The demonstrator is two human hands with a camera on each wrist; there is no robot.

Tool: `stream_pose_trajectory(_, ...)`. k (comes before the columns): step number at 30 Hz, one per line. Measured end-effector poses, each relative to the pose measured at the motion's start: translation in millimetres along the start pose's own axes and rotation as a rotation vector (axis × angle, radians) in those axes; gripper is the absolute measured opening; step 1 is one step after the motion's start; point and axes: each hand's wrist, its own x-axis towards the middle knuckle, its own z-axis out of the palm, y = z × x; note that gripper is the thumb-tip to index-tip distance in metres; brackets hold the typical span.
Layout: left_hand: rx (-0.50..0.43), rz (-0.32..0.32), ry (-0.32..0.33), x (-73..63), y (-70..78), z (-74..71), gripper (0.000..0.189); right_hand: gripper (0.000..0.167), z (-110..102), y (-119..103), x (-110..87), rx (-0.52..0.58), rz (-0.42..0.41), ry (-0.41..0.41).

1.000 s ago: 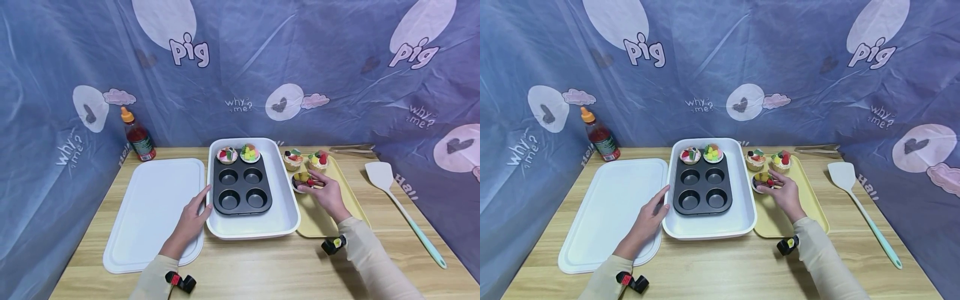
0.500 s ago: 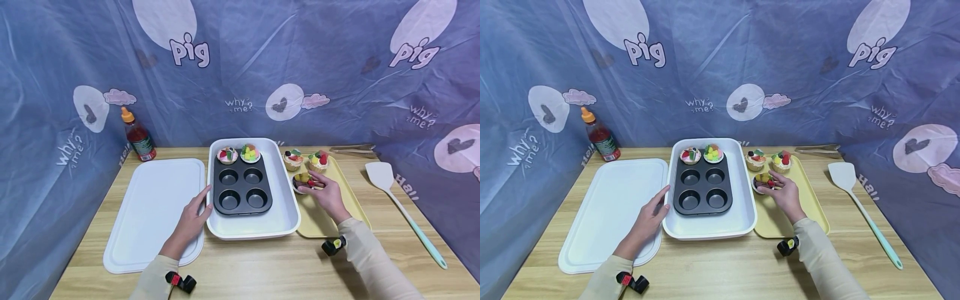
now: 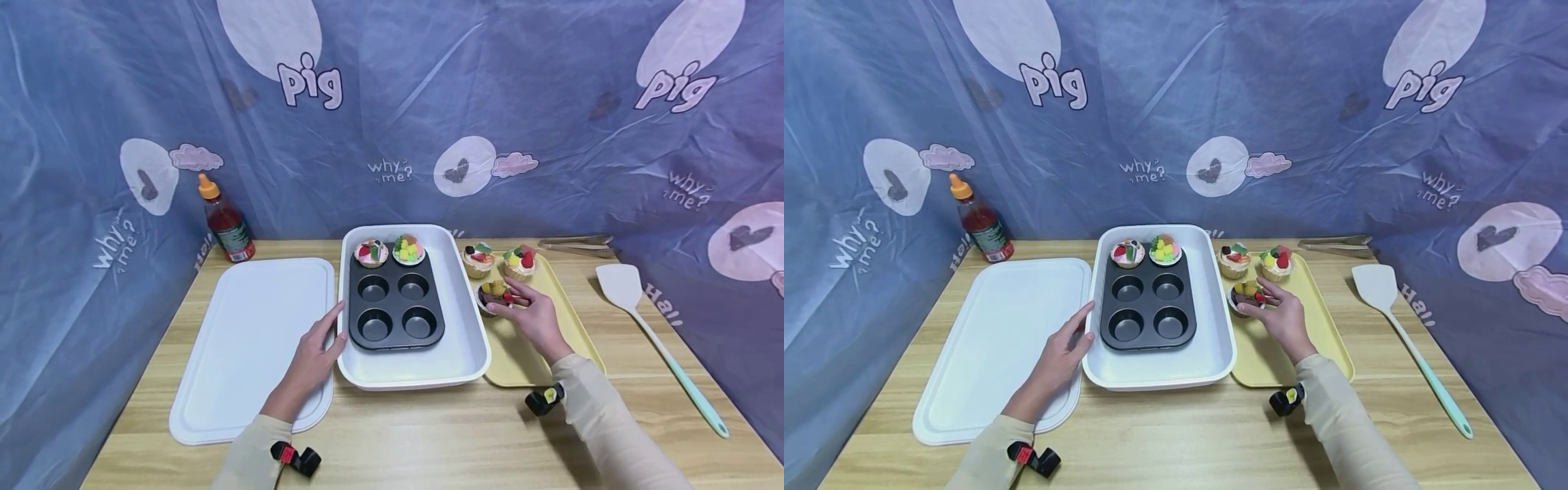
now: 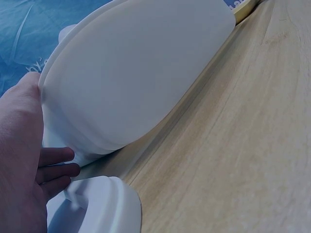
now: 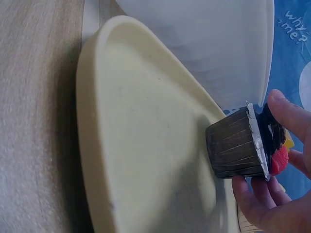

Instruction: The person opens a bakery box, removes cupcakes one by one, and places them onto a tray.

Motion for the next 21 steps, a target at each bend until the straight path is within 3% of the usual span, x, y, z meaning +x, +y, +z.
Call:
stream_pose_trajectory(10, 0.001, -0.001, 0.002, 0.2, -0.8, -0.2, 0.059, 0.079, -1.1, -0.6, 2.1, -0.018, 0.004, 0.0)
stream_pose_trajectory(21, 0.0, 0.002, 0.001, 0.0, -1.0, -0.1, 0.059, 0.077, -6.6, -4.3, 3.6, -0.054, -0.06, 0.033)
